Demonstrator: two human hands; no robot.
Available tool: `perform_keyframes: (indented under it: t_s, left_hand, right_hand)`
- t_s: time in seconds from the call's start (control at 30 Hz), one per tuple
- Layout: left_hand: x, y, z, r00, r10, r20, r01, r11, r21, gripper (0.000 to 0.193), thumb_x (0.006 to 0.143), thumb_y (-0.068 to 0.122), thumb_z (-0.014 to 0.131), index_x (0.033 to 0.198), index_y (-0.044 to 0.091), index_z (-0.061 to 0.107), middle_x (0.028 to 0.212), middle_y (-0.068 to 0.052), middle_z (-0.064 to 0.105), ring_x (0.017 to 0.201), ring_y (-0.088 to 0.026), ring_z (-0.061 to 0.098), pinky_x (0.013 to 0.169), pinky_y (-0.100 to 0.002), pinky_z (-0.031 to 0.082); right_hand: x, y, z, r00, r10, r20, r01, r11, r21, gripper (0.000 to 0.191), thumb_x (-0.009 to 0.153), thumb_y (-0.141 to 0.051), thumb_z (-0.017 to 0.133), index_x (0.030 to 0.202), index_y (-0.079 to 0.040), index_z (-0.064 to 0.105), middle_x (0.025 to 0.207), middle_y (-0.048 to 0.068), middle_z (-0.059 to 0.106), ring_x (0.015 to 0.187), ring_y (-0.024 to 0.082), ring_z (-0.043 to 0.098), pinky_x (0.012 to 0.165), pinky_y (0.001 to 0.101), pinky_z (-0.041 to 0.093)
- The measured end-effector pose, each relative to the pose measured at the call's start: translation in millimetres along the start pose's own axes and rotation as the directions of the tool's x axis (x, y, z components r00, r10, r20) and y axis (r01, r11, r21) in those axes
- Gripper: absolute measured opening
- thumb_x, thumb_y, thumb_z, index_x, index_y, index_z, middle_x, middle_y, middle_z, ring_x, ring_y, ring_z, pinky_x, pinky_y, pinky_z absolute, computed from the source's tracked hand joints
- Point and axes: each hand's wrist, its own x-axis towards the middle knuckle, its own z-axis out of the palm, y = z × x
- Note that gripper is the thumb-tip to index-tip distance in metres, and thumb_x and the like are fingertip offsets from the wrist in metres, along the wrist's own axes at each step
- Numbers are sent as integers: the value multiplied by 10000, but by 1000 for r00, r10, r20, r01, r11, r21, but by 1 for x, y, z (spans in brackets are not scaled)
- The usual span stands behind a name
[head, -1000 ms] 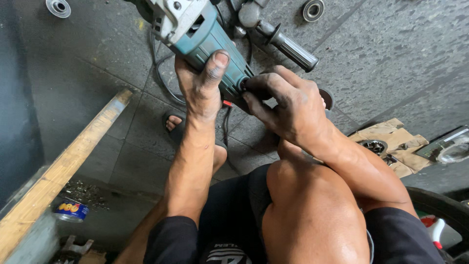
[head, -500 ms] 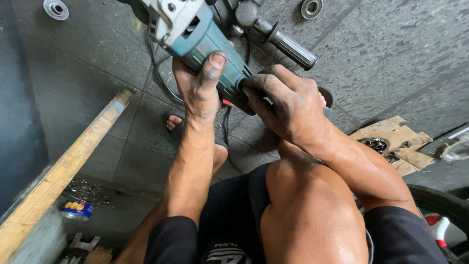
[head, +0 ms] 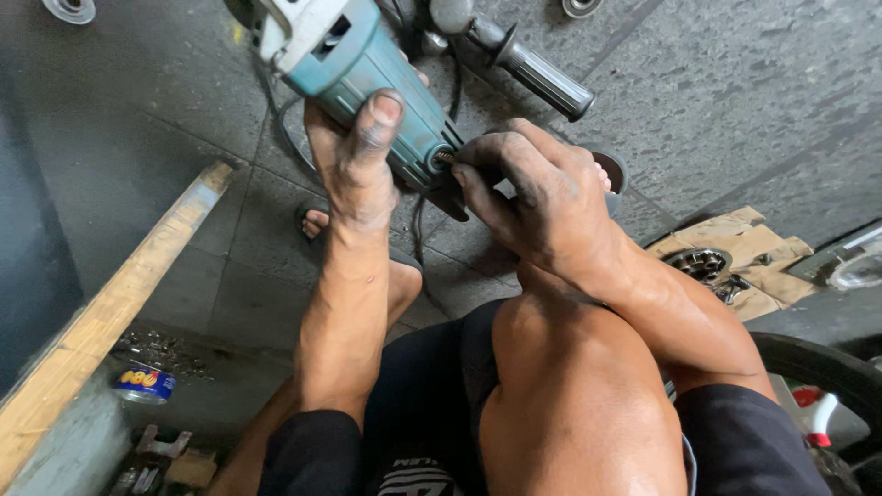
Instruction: The person sits on the workshop floor repairing an angle grinder. They use pliers to remove a carbon brush from the grinder body, fit a new brush into the brush holder, and use a screwdriver to tighten the side handle and reassemble the tool.
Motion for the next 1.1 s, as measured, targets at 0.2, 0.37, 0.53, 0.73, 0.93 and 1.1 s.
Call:
perform_keyframes:
  t_s: [0.2, 0.37, 0.53, 0.73, 0.93, 1.1]
  left_hand:
    - [1, -8, 6, 1000, 10, 23, -10, 1000, -13, 658, 934, 380, 854, 1334, -56, 566, 1182, -154, 657, 1047, -269, 692, 936, -406, 547]
    - [7, -5, 8, 999, -32, 22, 33, 997, -65, 701, 904, 378, 860, 1355, -56, 544, 1170, -163, 642, 1042, -276, 683, 951, -416, 587]
    - [12, 0, 10, 993, -95, 65, 103, 987, -127, 749, 873, 364, 862, 1404, -32, 513, 1191, -153, 620, 1030, -263, 670, 911, -413, 600]
    - [12, -3, 12, 997, -61, 42, 63, 996, -58, 708, 890, 395, 862, 1346, -51, 557, 1156, -165, 641, 1026, -268, 675, 932, -410, 597]
    - [10, -4, 7, 997, -43, 60, 43, 999, 6, 643, 924, 391, 860, 1311, -42, 587, 1150, -154, 651, 1051, -264, 691, 936, -405, 561]
    - [9, -6, 7, 999, -20, 43, 19, 999, 26, 621, 923, 370, 853, 1311, -28, 576, 1160, -141, 655, 1048, -252, 697, 969, -399, 588]
  right_hand:
    - [-1, 10, -3, 1000, -12, -14, 13, 999, 52, 194, 986, -13, 799, 1111, -24, 651, 958, 105, 658, 789, 234, 709, 682, 334, 564]
    - [-1, 10, -17, 998, 64, 13, -65, 989, 131, 151, 1000, -18, 771, 1098, -15, 657, 964, 94, 671, 785, 201, 707, 672, 299, 561]
    - [-8, 14, -31, 983, 177, 54, -185, 960, 212, 63, 1016, -37, 744, 1032, -31, 683, 925, 63, 680, 759, 157, 684, 670, 272, 544]
    - [-5, 22, -24, 989, 143, 34, -147, 968, 202, 72, 1031, -55, 753, 1054, -33, 688, 955, 71, 679, 817, 168, 687, 669, 260, 551]
    - [-1, 20, -15, 989, 146, 37, -150, 975, 165, 87, 999, -48, 757, 1059, -39, 696, 961, 84, 693, 829, 206, 706, 709, 303, 554]
    - [2, 19, -15, 989, 141, 55, -148, 973, 175, 100, 1003, -35, 755, 1072, -41, 683, 967, 84, 691, 818, 208, 702, 708, 310, 554]
